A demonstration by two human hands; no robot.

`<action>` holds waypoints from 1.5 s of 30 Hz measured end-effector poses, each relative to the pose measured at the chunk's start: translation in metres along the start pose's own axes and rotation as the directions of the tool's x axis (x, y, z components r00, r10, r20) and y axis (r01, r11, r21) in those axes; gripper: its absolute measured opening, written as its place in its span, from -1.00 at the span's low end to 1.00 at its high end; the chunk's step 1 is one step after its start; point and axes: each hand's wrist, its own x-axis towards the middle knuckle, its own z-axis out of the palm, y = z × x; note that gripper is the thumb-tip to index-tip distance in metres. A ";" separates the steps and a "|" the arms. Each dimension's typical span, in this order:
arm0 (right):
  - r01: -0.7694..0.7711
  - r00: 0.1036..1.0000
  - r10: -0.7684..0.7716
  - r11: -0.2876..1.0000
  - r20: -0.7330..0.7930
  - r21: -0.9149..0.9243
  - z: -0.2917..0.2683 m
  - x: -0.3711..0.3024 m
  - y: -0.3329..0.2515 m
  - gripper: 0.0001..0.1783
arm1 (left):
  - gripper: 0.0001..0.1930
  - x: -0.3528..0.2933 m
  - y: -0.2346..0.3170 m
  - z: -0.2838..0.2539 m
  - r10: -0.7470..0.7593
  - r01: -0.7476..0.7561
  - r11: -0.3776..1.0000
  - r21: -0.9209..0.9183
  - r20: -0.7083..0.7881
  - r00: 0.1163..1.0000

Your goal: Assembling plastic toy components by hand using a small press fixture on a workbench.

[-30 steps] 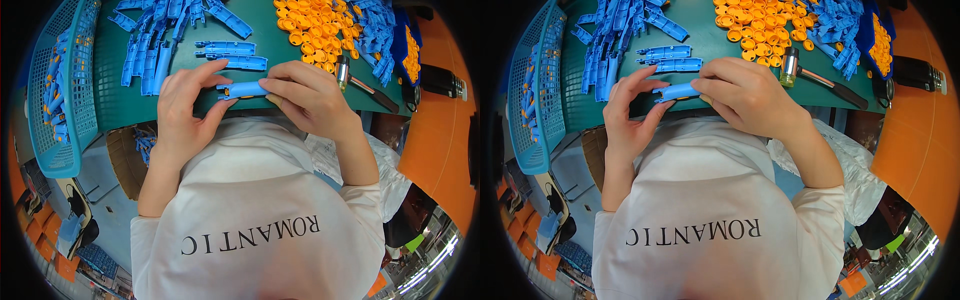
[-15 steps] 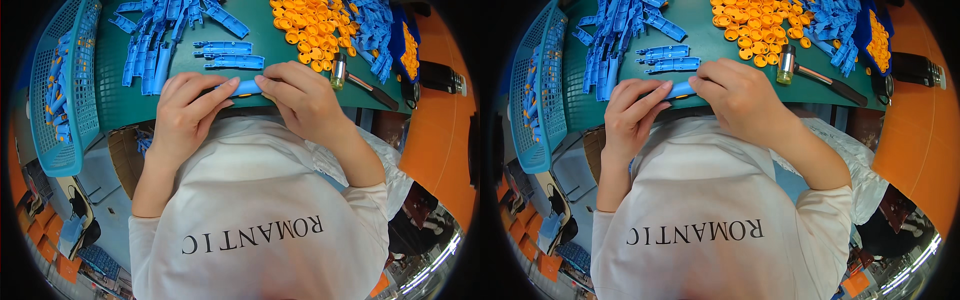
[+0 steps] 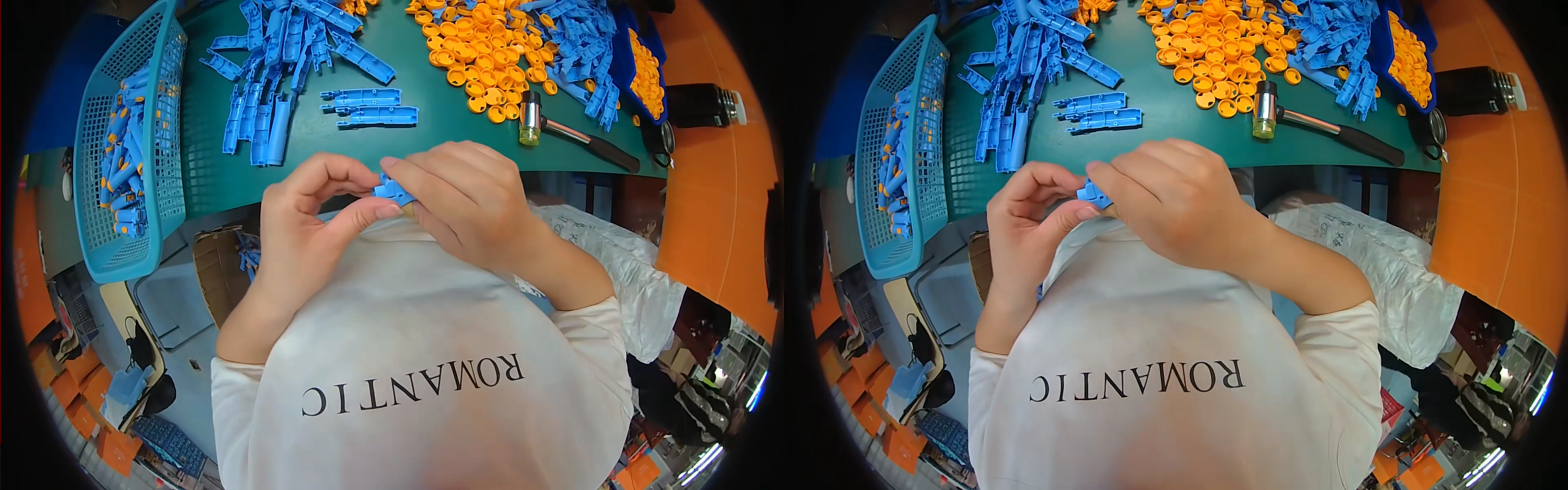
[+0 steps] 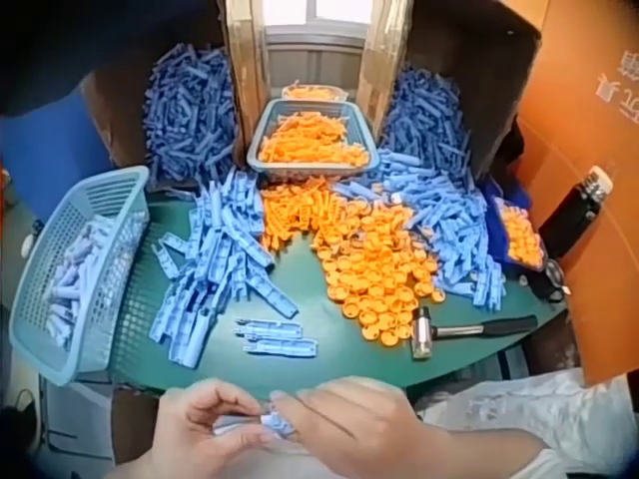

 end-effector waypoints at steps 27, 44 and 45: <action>-0.072 0.961 0.103 0.989 -0.258 0.127 -0.021 -0.031 -0.009 -0.57 | -0.87 -0.008 0.014 0.024 -0.234 0.189 0.869 -0.457 -0.045 0.971; -0.640 0.756 0.355 0.220 0.551 0.736 -0.031 -0.029 -0.032 -0.69 | -0.82 -0.030 -0.001 -0.009 0.399 -0.399 0.916 -0.035 -0.008 0.917; -0.603 0.793 0.336 0.310 0.508 0.735 -0.032 -0.027 -0.033 -0.70 | -0.81 -0.035 0.008 0.005 0.302 -0.323 0.932 -0.164 -0.141 0.943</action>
